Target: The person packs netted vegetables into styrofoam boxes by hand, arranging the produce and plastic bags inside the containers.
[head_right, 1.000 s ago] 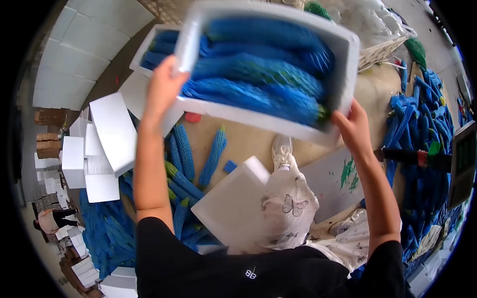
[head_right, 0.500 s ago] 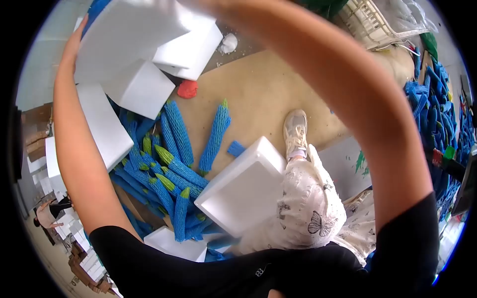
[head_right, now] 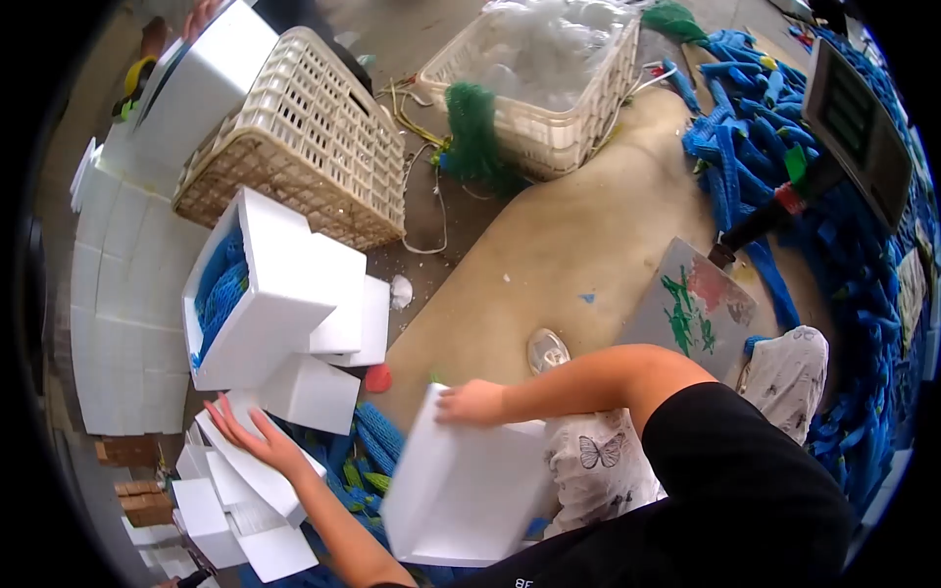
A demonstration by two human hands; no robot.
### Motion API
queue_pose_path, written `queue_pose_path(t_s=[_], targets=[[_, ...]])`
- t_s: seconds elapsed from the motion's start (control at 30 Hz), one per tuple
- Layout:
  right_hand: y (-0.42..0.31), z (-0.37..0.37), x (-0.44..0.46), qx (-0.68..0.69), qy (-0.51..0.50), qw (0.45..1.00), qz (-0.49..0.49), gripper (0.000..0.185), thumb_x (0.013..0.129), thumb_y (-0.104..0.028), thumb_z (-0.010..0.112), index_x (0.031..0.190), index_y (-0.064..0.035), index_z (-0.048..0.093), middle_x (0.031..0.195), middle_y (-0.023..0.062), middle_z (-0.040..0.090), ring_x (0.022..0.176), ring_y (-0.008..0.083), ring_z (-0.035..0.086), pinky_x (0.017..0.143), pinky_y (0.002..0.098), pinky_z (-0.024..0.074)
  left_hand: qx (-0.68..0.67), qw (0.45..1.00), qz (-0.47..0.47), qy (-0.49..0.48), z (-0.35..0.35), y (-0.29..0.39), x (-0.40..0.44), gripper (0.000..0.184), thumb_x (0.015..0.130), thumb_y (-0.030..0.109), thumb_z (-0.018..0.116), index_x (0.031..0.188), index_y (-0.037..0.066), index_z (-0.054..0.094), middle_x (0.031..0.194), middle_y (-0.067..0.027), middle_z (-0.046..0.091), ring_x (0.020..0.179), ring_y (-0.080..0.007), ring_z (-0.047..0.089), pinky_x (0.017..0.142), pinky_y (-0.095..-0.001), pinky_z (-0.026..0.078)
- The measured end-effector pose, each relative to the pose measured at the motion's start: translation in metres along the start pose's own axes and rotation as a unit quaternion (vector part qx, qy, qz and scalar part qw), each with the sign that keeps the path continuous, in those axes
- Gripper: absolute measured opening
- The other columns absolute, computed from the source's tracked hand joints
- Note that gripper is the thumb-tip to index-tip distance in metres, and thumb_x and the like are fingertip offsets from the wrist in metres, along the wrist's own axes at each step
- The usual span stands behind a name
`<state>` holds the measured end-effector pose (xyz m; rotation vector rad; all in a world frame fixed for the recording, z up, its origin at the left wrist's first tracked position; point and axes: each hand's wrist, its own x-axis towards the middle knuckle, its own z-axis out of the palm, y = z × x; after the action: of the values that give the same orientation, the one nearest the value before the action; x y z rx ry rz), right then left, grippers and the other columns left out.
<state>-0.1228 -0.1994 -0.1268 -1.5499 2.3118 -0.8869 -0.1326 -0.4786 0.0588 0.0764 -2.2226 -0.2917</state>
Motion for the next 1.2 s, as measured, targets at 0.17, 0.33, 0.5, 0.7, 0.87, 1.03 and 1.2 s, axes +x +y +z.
queue_pose_path(t_s=[0.17,0.33,0.5,0.7,0.87,1.03,1.2], targets=[[-0.009,-0.161,-0.021,-0.224,0.321,0.92,-0.037,0.051,0.081,-0.002,0.049,0.127,-0.0221,0.056,0.14,0.0048,0.044,0.133,0.0246,0.04,0.084,0.0331,0.0532,0.126,0.976,0.03,-0.173,-0.113,0.111,-0.148,0.043,0.095,0.03,0.044,0.125,-0.001,0.049,0.141,-0.0231,0.039,0.137,-0.0391,0.029,0.113,-0.0577,0.006],[-0.01,-0.269,-0.22,-0.216,0.421,0.811,0.344,0.039,0.075,0.005,0.064,0.11,-0.012,0.068,0.117,0.0125,0.064,0.103,0.0306,0.064,0.089,0.0352,0.0524,-0.052,0.986,0.058,-0.149,-0.099,0.165,-0.118,0.032,0.093,0.017,0.05,0.118,-0.003,0.05,0.141,-0.0218,0.038,0.131,-0.0382,0.034,0.108,-0.0511,0.026],[-0.026,-0.231,-0.452,-0.019,0.254,0.71,0.656,0.044,0.069,0.005,0.066,0.109,-0.0104,0.07,0.106,0.0172,0.067,0.097,0.0323,0.062,0.085,0.0363,0.0509,-0.2,0.944,0.073,-0.254,0.04,0.227,-0.071,0.035,0.083,0.004,0.059,0.119,0.006,0.056,0.143,-0.0159,0.037,0.129,-0.0343,0.038,0.104,-0.0424,0.036],[-0.013,-0.129,-0.548,0.083,0.153,0.639,0.749,0.04,0.067,-0.01,0.075,0.106,-0.0074,0.068,0.097,0.017,0.067,0.092,0.0333,0.064,0.084,0.039,0.051,-0.285,0.899,0.135,-0.305,0.257,0.331,0.018,0.036,0.084,0.012,0.063,0.118,0.005,0.057,0.132,-0.0148,0.05,0.123,-0.0307,0.047,0.102,-0.0377,0.038],[-0.01,-0.129,-0.532,0.064,0.182,0.607,0.771,0.037,0.061,0.002,0.072,0.097,-0.0073,0.069,0.1,0.0143,0.066,0.092,0.0342,0.063,0.083,0.0368,0.0514,-0.334,0.808,-0.034,-0.483,0.483,0.431,0.081,0.045,0.082,0.015,0.067,0.123,0.001,0.055,0.12,-0.0163,0.059,0.11,-0.0238,0.057,0.089,-0.0351,0.047],[-0.005,-0.127,-0.518,0.062,0.248,0.566,0.784,0.036,0.057,0.01,0.069,0.09,-0.0047,0.067,0.096,0.0135,0.064,0.091,0.0336,0.062,0.083,0.0351,0.0503,-0.189,0.778,-0.03,-0.599,0.641,0.484,0.044,0.065,0.076,0.027,0.073,0.13,0.0,0.049,0.12,-0.0172,0.059,0.109,-0.0258,0.058,0.089,-0.0381,0.046],[0.001,-0.124,-0.509,0.048,0.29,0.545,0.786,0.039,0.053,0.015,0.065,0.087,-0.0047,0.066,0.1,0.0138,0.062,0.094,0.034,0.061,0.082,0.0342,0.0493,0.051,0.763,0.215,-0.607,0.7,0.507,0.008,0.055,0.089,0.037,0.047,0.13,-0.001,0.046,0.13,-0.0205,0.053,0.114,-0.0341,0.057,0.089,-0.0434,0.05]])
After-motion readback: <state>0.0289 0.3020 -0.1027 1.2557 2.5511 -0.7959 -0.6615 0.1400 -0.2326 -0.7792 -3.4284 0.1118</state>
